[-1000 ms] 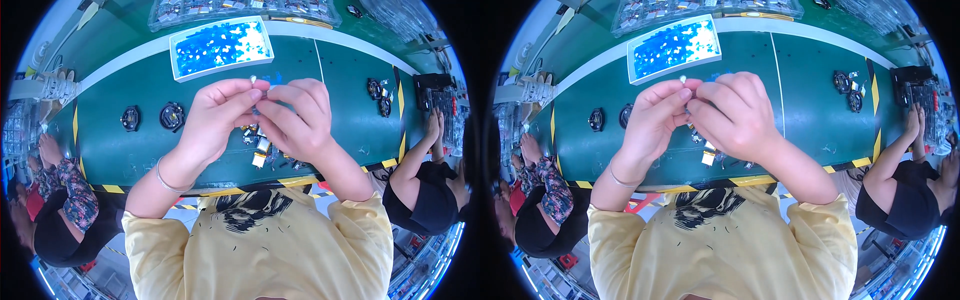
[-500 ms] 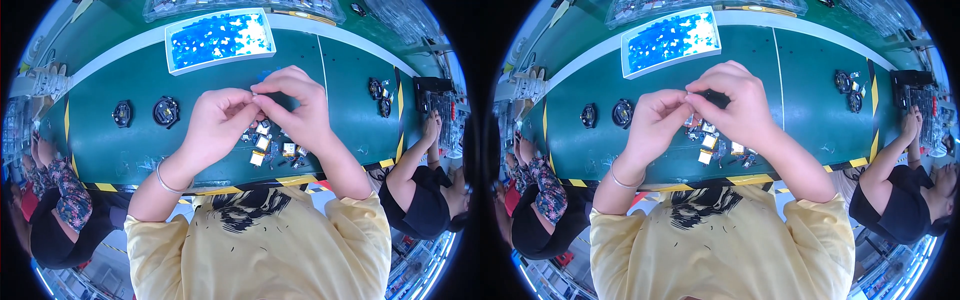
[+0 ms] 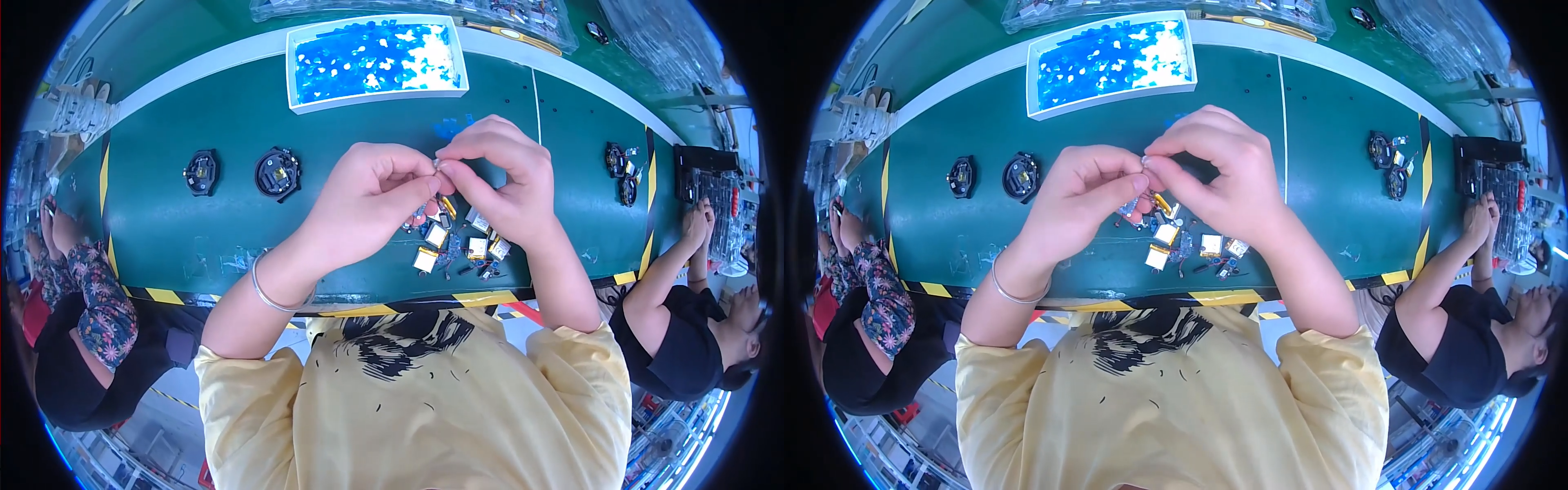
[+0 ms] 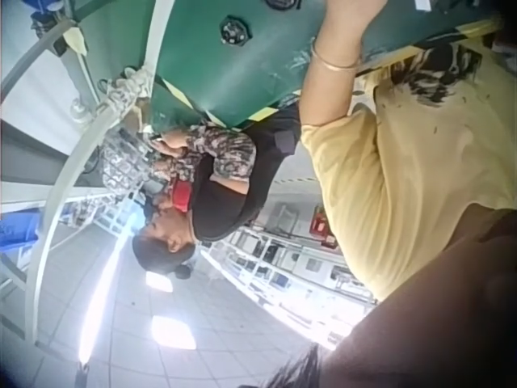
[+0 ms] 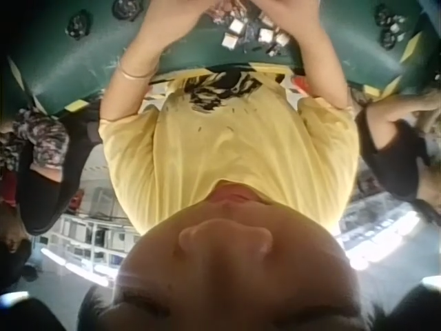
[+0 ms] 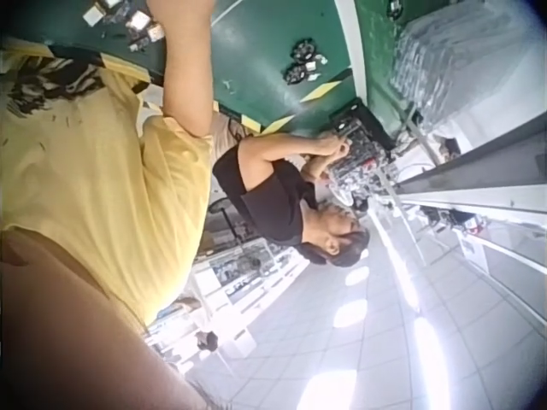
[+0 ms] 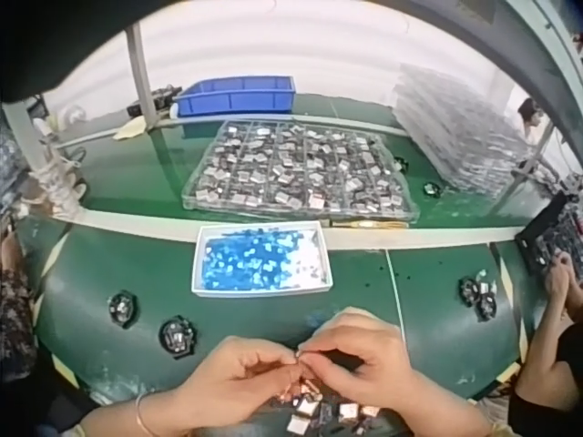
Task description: The person assembles electronic components by hand, inserting circuit boards and batteries into plastic casings.
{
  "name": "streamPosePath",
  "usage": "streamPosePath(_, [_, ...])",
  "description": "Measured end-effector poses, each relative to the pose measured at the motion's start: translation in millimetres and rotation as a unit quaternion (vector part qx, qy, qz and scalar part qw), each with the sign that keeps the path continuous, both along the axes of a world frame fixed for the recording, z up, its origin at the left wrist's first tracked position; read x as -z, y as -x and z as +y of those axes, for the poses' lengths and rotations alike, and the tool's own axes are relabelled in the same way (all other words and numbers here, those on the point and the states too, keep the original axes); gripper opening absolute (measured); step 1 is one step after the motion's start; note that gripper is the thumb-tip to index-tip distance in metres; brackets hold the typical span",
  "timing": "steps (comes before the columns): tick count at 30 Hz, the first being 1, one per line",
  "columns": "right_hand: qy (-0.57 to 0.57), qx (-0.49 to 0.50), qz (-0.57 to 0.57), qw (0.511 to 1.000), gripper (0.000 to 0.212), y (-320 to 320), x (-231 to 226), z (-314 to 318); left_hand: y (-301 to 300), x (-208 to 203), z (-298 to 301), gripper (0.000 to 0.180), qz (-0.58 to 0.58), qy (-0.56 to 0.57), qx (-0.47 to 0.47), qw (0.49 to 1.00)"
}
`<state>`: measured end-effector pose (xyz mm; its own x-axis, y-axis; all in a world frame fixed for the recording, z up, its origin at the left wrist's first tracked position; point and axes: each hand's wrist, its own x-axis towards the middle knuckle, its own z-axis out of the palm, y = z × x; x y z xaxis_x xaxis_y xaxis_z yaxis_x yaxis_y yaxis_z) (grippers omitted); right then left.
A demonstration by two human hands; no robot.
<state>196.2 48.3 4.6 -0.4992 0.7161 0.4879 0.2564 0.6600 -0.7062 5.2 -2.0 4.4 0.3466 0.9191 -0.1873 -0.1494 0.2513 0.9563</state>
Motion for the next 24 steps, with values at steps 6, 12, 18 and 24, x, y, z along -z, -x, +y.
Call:
streamPosePath(6, [-0.033, -0.024, -0.012, 0.999, 0.014, 2, -4, 2, 4, -2, 2, 0.018, -0.039, 0.074, 0.008, 0.996])
streamPosePath(12, [-0.073, -0.041, -0.043, 0.996, 0.014, 1, 0, 4, 1, -4, 3, 0.017, -0.026, 0.097, 0.029, 0.995])
streamPosePath(18, [-0.103, 0.006, -0.039, 0.994, 0.015, 5, -6, 1, 1, -2, 3, 0.015, -0.020, 0.057, 0.010, 0.998])
streamPosePath(24, [-0.132, -0.003, -0.060, 0.989, 0.015, 10, -7, -1, -2, 7, -2, 0.016, -0.021, -0.002, -0.013, 1.000])
